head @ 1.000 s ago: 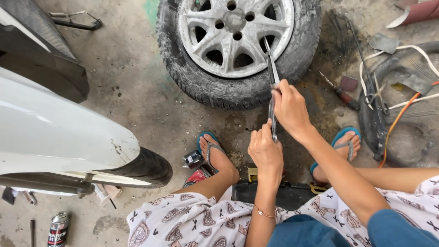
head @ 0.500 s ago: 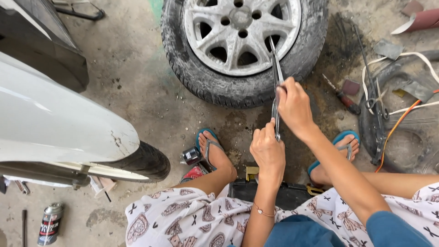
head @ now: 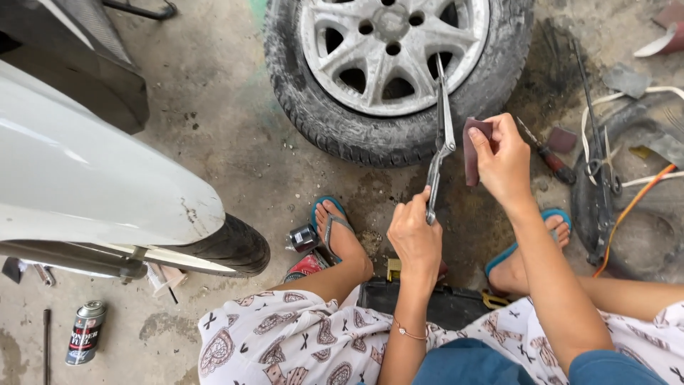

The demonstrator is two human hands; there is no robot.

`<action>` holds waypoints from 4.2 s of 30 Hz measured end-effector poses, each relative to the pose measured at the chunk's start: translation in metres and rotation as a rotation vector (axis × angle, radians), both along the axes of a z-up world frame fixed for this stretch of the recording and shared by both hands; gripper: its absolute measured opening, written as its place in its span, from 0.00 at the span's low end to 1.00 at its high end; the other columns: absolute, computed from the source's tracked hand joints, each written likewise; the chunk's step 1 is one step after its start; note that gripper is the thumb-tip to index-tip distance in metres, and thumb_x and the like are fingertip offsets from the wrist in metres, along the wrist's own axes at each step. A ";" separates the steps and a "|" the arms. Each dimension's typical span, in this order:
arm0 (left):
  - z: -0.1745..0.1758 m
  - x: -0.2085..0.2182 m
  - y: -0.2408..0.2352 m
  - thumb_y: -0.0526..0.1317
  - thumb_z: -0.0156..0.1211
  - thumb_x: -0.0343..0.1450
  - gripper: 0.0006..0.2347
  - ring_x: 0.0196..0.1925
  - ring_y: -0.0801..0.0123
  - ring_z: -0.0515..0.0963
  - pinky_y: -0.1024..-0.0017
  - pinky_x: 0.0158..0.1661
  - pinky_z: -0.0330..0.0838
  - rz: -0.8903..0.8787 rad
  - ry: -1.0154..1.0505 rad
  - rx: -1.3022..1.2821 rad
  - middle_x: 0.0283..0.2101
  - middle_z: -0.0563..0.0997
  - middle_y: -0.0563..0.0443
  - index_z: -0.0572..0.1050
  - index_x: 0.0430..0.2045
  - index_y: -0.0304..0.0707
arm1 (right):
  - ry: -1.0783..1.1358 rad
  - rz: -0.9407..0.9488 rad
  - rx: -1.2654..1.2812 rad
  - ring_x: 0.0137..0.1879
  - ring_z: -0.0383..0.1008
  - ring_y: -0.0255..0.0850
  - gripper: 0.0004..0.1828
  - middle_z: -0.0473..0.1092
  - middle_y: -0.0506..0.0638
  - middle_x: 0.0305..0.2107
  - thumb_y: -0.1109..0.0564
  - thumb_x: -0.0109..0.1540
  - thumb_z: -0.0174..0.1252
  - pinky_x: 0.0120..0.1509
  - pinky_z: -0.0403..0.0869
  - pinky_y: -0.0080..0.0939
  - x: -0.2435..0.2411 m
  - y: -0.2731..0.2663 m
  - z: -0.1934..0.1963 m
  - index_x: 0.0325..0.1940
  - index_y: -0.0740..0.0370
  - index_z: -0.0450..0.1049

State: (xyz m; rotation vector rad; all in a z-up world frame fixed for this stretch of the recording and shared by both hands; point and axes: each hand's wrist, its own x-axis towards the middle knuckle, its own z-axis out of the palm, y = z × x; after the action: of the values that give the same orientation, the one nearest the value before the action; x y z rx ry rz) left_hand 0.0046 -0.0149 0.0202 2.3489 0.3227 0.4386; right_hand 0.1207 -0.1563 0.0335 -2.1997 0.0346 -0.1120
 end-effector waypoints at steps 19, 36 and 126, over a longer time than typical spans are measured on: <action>0.000 0.001 0.000 0.26 0.67 0.59 0.14 0.25 0.62 0.77 0.69 0.28 0.76 0.010 0.024 -0.005 0.23 0.81 0.52 0.81 0.35 0.43 | 0.086 0.073 -0.101 0.42 0.80 0.56 0.11 0.79 0.56 0.35 0.52 0.66 0.63 0.49 0.77 0.55 -0.030 0.051 0.016 0.50 0.49 0.70; 0.012 0.003 -0.001 0.26 0.70 0.58 0.16 0.25 0.63 0.76 0.70 0.26 0.76 -0.049 0.009 0.034 0.24 0.81 0.51 0.80 0.37 0.41 | -0.032 0.061 -0.172 0.45 0.78 0.60 0.09 0.75 0.58 0.38 0.54 0.69 0.59 0.47 0.76 0.58 -0.059 0.042 -0.003 0.51 0.53 0.68; 0.001 0.002 0.006 0.25 0.66 0.58 0.16 0.25 0.58 0.77 0.67 0.27 0.76 -0.035 -0.002 -0.026 0.25 0.83 0.50 0.81 0.36 0.43 | 0.111 0.155 -0.025 0.38 0.76 0.64 0.07 0.74 0.63 0.30 0.54 0.67 0.59 0.42 0.74 0.59 -0.035 0.042 0.011 0.47 0.56 0.75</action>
State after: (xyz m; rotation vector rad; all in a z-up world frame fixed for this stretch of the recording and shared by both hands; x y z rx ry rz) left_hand 0.0065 -0.0087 0.0215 2.3249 0.2846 0.4171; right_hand 0.0860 -0.1143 0.0445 -2.2227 -0.0756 0.0971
